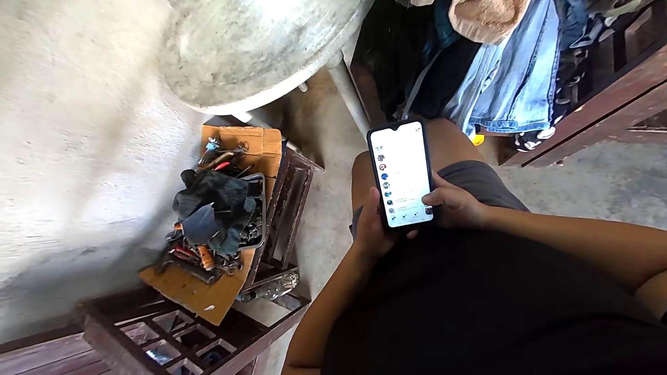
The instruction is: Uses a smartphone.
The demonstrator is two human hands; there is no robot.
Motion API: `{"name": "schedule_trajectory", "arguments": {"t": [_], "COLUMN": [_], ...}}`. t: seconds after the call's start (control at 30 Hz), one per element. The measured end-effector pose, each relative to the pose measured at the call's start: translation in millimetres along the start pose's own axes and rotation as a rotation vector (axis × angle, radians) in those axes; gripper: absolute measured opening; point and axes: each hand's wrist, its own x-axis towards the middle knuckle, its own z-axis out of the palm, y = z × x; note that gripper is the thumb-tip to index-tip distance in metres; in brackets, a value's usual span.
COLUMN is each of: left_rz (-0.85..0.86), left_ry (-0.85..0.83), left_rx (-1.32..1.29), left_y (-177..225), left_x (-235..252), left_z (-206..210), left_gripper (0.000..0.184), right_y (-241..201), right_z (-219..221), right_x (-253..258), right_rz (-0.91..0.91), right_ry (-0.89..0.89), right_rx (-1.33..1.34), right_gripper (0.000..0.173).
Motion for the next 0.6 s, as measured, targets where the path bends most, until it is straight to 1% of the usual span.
{"name": "schedule_trajectory", "arguments": {"t": [0.07,0.23,0.37,0.6], "left_rz": [0.001,0.020,0.021,0.034], "left_ry": [0.007,0.021,0.038,0.008], "left_rx": [-0.014,0.006,0.014,-0.005], "left_y": [-0.8,-2.2,-3.6,-5.2], "left_x": [-0.3,0.8,-0.1,-1.2], "left_z": [-0.9,-0.3,-2.4,-5.4], "left_gripper": [0.049,0.048,0.049,0.045], "right_y": [0.1,1.2,2.2,3.7], "right_z": [0.6,-1.1,-0.8,-0.5], "right_x": [0.0,-1.1,-2.6,-1.7], "right_rz": [0.008,-0.002,-0.002,0.005], "right_ry": [0.013,0.024,0.027,0.028], "right_rx": [-0.003,-0.032,-0.049,-0.061], "right_gripper": [0.040,0.042,0.040,0.040]}}
